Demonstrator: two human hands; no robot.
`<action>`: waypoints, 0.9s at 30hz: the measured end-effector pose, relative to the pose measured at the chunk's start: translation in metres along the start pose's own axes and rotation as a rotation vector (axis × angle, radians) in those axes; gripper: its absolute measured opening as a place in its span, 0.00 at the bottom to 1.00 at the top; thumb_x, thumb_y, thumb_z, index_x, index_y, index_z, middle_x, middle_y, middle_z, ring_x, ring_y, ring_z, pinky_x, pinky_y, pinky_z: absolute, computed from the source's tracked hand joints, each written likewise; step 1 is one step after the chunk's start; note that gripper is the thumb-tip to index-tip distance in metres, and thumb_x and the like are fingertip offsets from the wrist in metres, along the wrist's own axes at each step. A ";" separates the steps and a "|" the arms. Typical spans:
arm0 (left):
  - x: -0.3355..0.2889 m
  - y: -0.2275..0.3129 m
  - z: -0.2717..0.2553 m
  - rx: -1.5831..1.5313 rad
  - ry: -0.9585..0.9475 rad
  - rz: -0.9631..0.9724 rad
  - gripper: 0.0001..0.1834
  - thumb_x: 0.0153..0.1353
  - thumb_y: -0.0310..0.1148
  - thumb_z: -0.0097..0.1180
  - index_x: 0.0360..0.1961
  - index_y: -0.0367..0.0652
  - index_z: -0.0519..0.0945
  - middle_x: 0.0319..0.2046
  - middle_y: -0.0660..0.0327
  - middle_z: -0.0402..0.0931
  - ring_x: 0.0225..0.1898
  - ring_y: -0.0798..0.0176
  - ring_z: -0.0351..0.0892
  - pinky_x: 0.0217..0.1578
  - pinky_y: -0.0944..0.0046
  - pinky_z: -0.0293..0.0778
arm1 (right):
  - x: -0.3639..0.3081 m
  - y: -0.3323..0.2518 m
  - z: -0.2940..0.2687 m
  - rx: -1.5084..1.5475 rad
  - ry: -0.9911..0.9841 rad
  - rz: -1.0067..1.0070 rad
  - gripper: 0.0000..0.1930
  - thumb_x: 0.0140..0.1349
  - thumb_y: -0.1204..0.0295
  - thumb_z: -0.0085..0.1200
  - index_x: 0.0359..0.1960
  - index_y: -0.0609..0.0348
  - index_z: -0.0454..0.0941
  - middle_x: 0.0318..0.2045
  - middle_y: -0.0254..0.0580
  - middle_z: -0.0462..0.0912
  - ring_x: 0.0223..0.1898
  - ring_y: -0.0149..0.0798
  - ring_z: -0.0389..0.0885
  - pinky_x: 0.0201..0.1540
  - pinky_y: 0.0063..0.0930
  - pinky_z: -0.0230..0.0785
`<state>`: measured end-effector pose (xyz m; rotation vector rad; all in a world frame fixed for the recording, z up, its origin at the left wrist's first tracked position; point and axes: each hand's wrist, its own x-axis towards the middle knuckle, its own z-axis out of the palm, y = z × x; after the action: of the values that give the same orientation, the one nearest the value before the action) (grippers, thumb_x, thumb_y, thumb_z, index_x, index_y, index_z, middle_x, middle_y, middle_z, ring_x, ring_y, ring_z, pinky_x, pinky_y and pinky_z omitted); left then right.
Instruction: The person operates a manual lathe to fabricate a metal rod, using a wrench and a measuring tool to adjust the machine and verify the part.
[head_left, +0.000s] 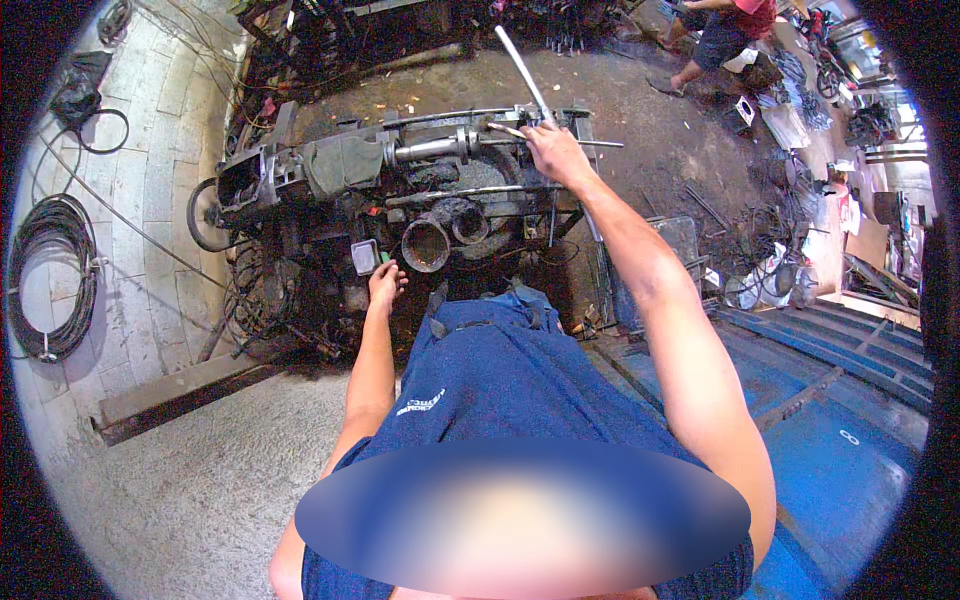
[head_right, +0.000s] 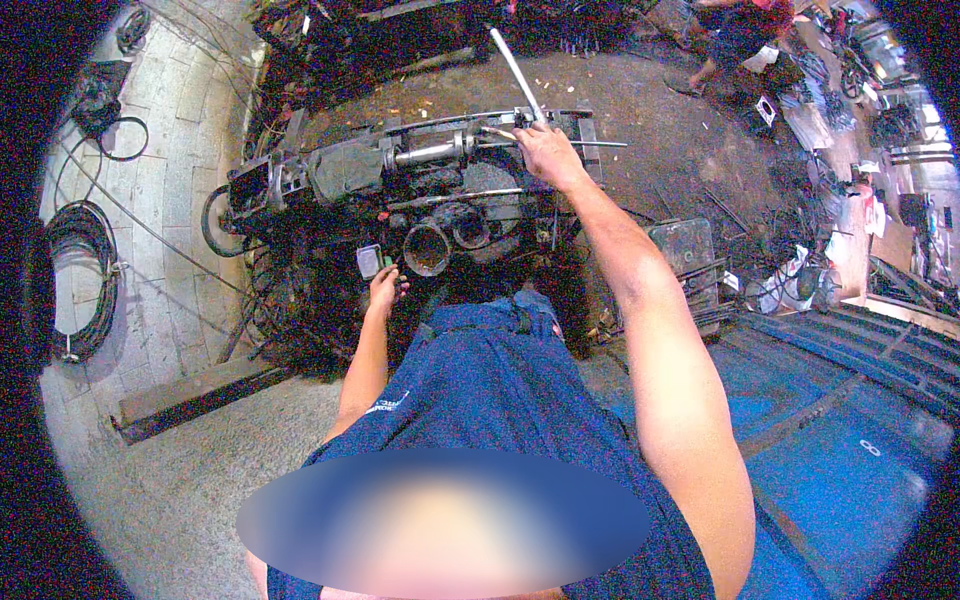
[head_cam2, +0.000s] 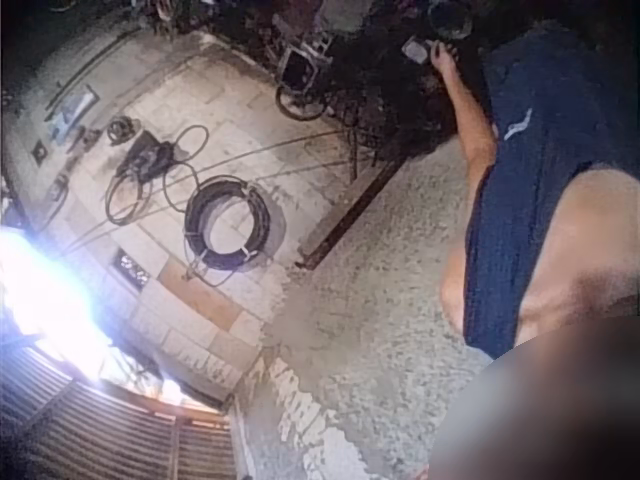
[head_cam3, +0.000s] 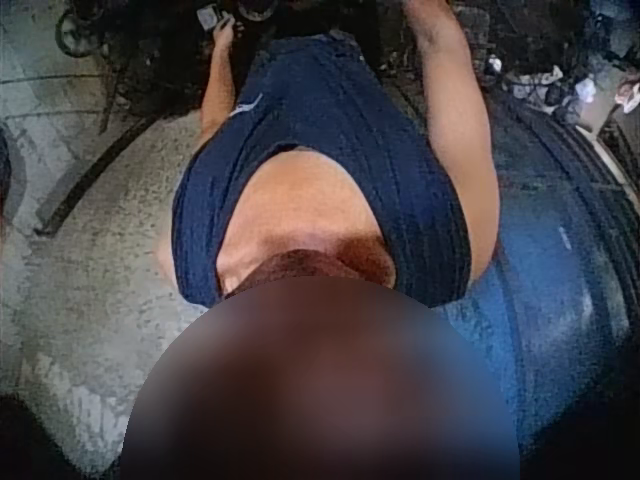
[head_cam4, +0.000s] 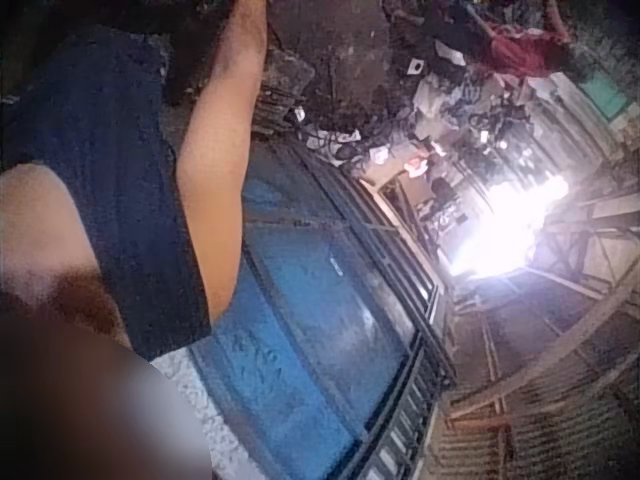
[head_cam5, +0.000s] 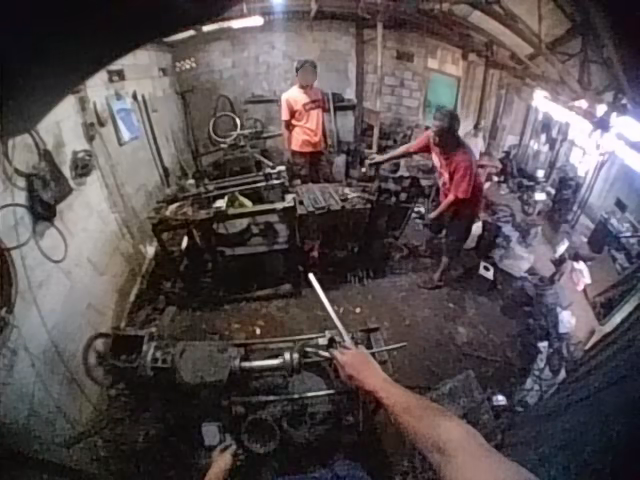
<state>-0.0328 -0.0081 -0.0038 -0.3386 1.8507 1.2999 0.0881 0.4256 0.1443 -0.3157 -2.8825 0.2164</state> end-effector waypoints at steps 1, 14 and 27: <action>0.000 0.000 0.000 0.003 0.005 -0.022 0.16 0.64 0.36 0.49 0.53 0.50 0.72 0.34 0.60 0.79 0.29 0.66 0.79 0.26 0.67 0.73 | 0.000 0.001 0.001 0.008 -0.010 0.003 0.13 0.61 0.69 0.45 0.46 0.56 0.73 0.34 0.39 0.78 0.43 0.40 0.76 0.41 0.41 0.71; -0.005 0.002 0.001 0.020 0.015 0.016 0.16 0.64 0.35 0.50 0.52 0.49 0.73 0.32 0.61 0.79 0.28 0.66 0.79 0.25 0.68 0.73 | 0.000 0.003 0.001 0.000 -0.045 0.012 0.14 0.61 0.69 0.45 0.48 0.56 0.73 0.35 0.40 0.78 0.45 0.40 0.75 0.42 0.42 0.70; 0.002 -0.004 -0.001 -0.020 -0.008 0.017 0.15 0.64 0.35 0.49 0.52 0.51 0.73 0.31 0.62 0.78 0.27 0.67 0.78 0.25 0.67 0.72 | 0.000 0.000 0.001 0.003 0.010 -0.007 0.12 0.61 0.69 0.46 0.45 0.55 0.73 0.34 0.42 0.78 0.42 0.43 0.77 0.40 0.41 0.72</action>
<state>-0.0322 -0.0104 -0.0078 -0.3284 1.8392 1.3301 0.0879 0.4255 0.1435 -0.3058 -2.8723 0.2178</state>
